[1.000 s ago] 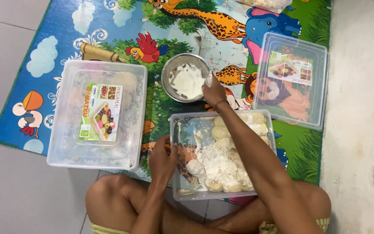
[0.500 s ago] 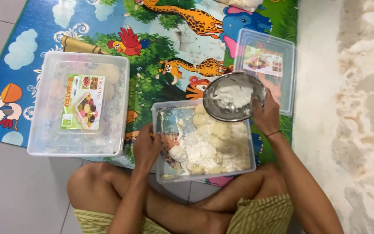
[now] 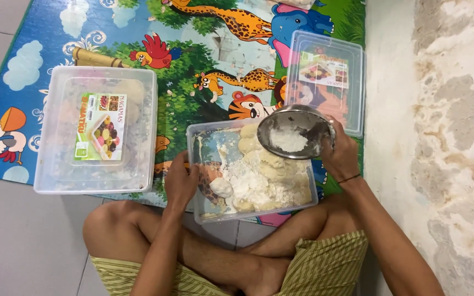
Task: Kneading dough in a plastic container and adding flour from a small bowl while sitting on a floor mat.
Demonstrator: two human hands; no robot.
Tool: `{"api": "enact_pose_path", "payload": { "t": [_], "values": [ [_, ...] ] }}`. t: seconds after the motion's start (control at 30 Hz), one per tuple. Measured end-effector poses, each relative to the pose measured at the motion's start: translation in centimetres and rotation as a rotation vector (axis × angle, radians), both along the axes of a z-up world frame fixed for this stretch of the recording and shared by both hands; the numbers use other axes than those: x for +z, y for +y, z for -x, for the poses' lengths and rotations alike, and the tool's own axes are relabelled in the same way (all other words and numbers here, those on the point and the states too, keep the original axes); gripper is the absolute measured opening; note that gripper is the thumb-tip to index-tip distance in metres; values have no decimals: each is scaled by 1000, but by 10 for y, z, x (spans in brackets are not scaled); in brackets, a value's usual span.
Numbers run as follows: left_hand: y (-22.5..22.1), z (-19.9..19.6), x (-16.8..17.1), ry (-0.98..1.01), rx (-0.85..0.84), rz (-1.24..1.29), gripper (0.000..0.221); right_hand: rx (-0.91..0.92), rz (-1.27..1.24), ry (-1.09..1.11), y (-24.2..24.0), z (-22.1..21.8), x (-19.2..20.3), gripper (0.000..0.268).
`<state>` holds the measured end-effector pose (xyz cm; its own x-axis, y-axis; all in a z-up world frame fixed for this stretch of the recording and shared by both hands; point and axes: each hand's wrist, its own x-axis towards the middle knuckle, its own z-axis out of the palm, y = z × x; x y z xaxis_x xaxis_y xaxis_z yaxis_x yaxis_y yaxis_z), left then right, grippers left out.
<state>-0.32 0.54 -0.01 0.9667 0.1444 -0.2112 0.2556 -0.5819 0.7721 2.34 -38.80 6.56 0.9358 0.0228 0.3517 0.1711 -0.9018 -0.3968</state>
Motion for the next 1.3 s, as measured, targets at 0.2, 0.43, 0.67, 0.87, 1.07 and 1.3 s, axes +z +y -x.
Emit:
{"api": "enact_pose_path", "payload": {
  "t": [0.2,0.43,0.67,0.87,1.07,1.3],
  "values": [
    [1,-2,4,-7,2,18,44,31,51,-8,2,-3,15,42],
    [-1,0,9,0,-1,41,44,37,177,-25,-14,8,9,39],
    [-1,-2,11,-24,-11,34,44,47,206,-80,-15,5,4,37],
    [4,-2,4,-11,0,41,45,94,270,-63,-13,-4,5,38],
    [4,4,1,-12,-5,43,44,23,431,-93,-22,0,9,39],
    [2,4,3,-6,-11,46,43,23,507,-97,-17,6,14,35]
  ]
}}
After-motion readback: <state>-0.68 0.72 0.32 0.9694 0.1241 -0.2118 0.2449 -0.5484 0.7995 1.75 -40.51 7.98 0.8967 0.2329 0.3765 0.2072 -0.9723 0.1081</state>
